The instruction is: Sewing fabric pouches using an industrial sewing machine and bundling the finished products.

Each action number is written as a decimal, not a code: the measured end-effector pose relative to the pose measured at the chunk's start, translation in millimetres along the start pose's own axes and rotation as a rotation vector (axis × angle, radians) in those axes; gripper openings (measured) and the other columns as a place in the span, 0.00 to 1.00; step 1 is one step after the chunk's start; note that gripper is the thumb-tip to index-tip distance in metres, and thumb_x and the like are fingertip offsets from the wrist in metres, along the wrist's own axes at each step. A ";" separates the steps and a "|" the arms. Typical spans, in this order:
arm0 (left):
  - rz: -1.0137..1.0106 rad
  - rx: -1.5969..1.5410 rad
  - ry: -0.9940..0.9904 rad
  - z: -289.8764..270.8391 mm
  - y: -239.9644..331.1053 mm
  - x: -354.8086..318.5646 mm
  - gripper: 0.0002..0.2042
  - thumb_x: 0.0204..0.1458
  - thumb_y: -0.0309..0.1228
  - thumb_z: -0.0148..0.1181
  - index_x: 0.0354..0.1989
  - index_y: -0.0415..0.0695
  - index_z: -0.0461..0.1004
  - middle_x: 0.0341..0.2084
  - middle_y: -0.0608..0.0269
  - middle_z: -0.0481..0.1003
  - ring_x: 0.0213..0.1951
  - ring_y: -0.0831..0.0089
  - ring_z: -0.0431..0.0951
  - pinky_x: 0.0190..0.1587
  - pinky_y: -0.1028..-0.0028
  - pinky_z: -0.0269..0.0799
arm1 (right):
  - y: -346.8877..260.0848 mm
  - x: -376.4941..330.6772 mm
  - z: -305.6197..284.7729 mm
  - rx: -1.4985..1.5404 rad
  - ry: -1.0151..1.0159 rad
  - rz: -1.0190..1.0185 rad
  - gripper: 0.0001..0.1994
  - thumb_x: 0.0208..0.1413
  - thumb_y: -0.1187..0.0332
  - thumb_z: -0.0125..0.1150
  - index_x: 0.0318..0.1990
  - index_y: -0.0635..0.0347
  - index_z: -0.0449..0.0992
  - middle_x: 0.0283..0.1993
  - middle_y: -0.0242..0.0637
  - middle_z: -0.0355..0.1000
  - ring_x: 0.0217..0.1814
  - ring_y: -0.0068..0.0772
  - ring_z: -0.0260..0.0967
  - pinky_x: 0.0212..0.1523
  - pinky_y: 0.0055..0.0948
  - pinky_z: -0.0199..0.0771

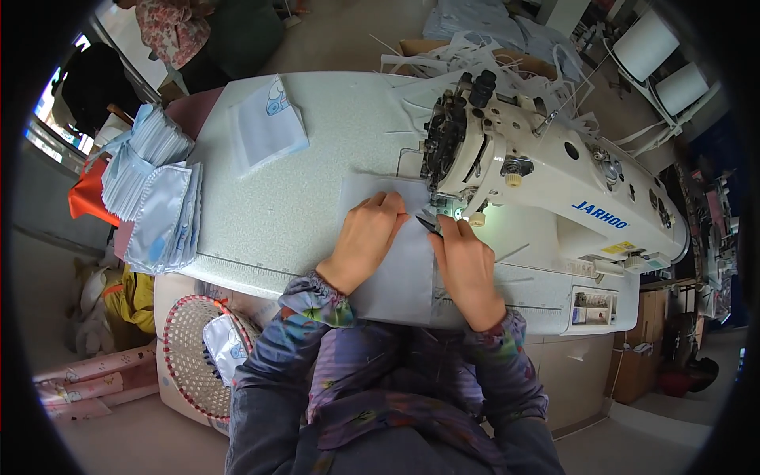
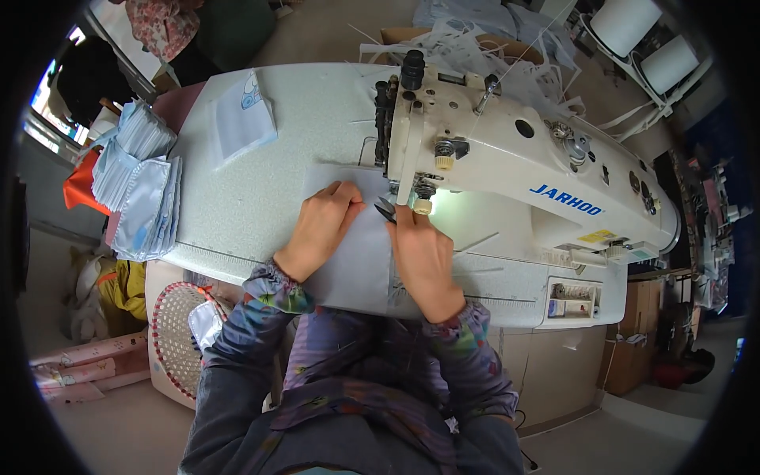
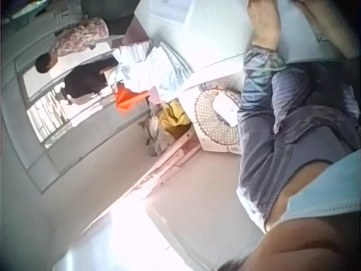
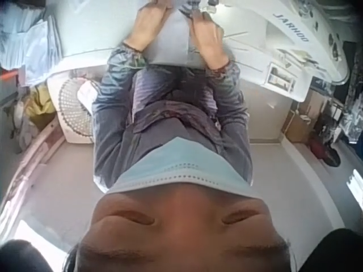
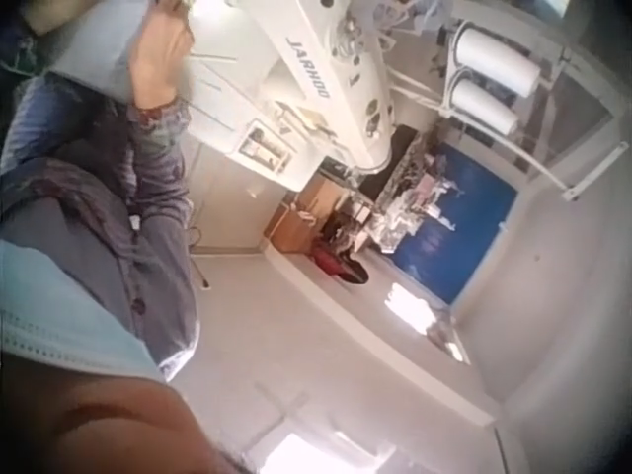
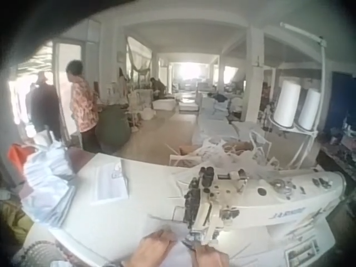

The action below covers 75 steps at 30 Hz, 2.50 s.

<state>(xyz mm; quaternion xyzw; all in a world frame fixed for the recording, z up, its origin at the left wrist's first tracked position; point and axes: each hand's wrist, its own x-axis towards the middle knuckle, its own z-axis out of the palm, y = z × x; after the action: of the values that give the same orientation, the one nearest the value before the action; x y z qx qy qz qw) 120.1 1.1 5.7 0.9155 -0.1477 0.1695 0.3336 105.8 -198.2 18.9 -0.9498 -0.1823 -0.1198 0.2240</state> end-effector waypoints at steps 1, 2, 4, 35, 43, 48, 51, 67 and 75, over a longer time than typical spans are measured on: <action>0.002 -0.001 0.000 -0.6 1.7 1.0 0.06 0.59 0.25 0.64 0.39 0.40 0.72 0.34 0.50 0.78 0.36 0.46 0.80 0.39 0.55 0.75 | -2.8 6.5 4.4 -0.001 0.001 0.001 0.15 0.64 0.67 0.65 0.56 0.60 0.74 0.38 0.53 0.77 0.36 0.61 0.78 0.35 0.50 0.78; 0.003 -0.015 0.006 -1.5 3.3 2.6 0.06 0.60 0.25 0.64 0.39 0.40 0.72 0.34 0.49 0.78 0.36 0.45 0.80 0.38 0.55 0.75 | -4.9 11.8 7.4 -0.021 -0.013 0.008 0.14 0.64 0.66 0.65 0.53 0.61 0.76 0.37 0.52 0.76 0.36 0.60 0.78 0.35 0.50 0.79; -0.003 -0.026 0.013 -7.2 5.2 -0.1 0.06 0.60 0.25 0.64 0.39 0.40 0.72 0.34 0.49 0.78 0.35 0.45 0.80 0.37 0.55 0.75 | -9.0 11.3 7.9 -0.037 -0.033 0.010 0.13 0.63 0.66 0.65 0.51 0.62 0.77 0.36 0.50 0.76 0.37 0.60 0.78 0.35 0.51 0.80; 0.220 -0.057 -0.373 -38.4 50.5 -89.6 0.22 0.44 0.29 0.76 0.50 0.48 0.78 0.51 0.63 0.75 0.53 0.58 0.73 0.54 0.61 0.70 | 34.9 -113.5 -80.0 0.275 0.215 0.235 0.10 0.62 0.75 0.68 0.50 0.64 0.82 0.37 0.37 0.76 0.31 0.29 0.70 0.35 0.29 0.73; 0.237 -0.099 -0.207 -28.9 50.8 -92.1 0.13 0.48 0.26 0.73 0.43 0.46 0.83 0.42 0.64 0.80 0.44 0.58 0.78 0.49 0.61 0.74 | -28.1 -143.6 -11.3 0.491 0.140 0.093 0.11 0.57 0.80 0.70 0.47 0.62 0.82 0.39 0.40 0.75 0.34 0.37 0.72 0.35 0.32 0.74; 0.280 -0.025 -0.176 -21.9 56.0 -98.0 0.13 0.46 0.27 0.72 0.43 0.46 0.84 0.41 0.66 0.80 0.43 0.61 0.79 0.48 0.62 0.75 | -28.4 -143.2 -4.3 0.178 0.135 -0.087 0.15 0.53 0.76 0.71 0.49 0.61 0.83 0.40 0.36 0.71 0.40 0.43 0.66 0.42 0.41 0.64; 0.302 0.038 -0.179 -21.0 57.9 -101.4 0.15 0.44 0.28 0.72 0.44 0.47 0.84 0.41 0.67 0.80 0.43 0.62 0.80 0.49 0.62 0.76 | -26.0 -144.5 -3.8 0.186 0.129 -0.084 0.14 0.53 0.75 0.71 0.48 0.60 0.83 0.40 0.36 0.71 0.40 0.42 0.67 0.42 0.40 0.63; 0.386 0.321 -0.262 -23.6 74.5 -101.9 0.21 0.43 0.27 0.63 0.49 0.43 0.81 0.44 0.65 0.77 0.46 0.65 0.80 0.48 0.66 0.79 | -1.2 -127.8 -18.0 0.362 0.209 -0.073 0.13 0.49 0.82 0.72 0.43 0.61 0.84 0.41 0.37 0.76 0.43 0.41 0.72 0.44 0.36 0.72; 0.419 0.182 -0.160 -22.3 62.4 -105.1 0.22 0.41 0.27 0.62 0.49 0.42 0.84 0.42 0.64 0.78 0.43 0.66 0.80 0.45 0.68 0.80 | -1.7 -128.0 -13.3 0.319 0.166 -0.104 0.11 0.48 0.77 0.74 0.40 0.56 0.82 0.42 0.34 0.75 0.43 0.41 0.71 0.44 0.39 0.65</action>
<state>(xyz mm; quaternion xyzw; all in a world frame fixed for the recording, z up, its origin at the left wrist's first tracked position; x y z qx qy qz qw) -3.1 -13.4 13.8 0.9017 -0.3444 0.1746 0.1944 -12.7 -240.6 -8.4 -0.8786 -0.2287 -0.1786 0.3794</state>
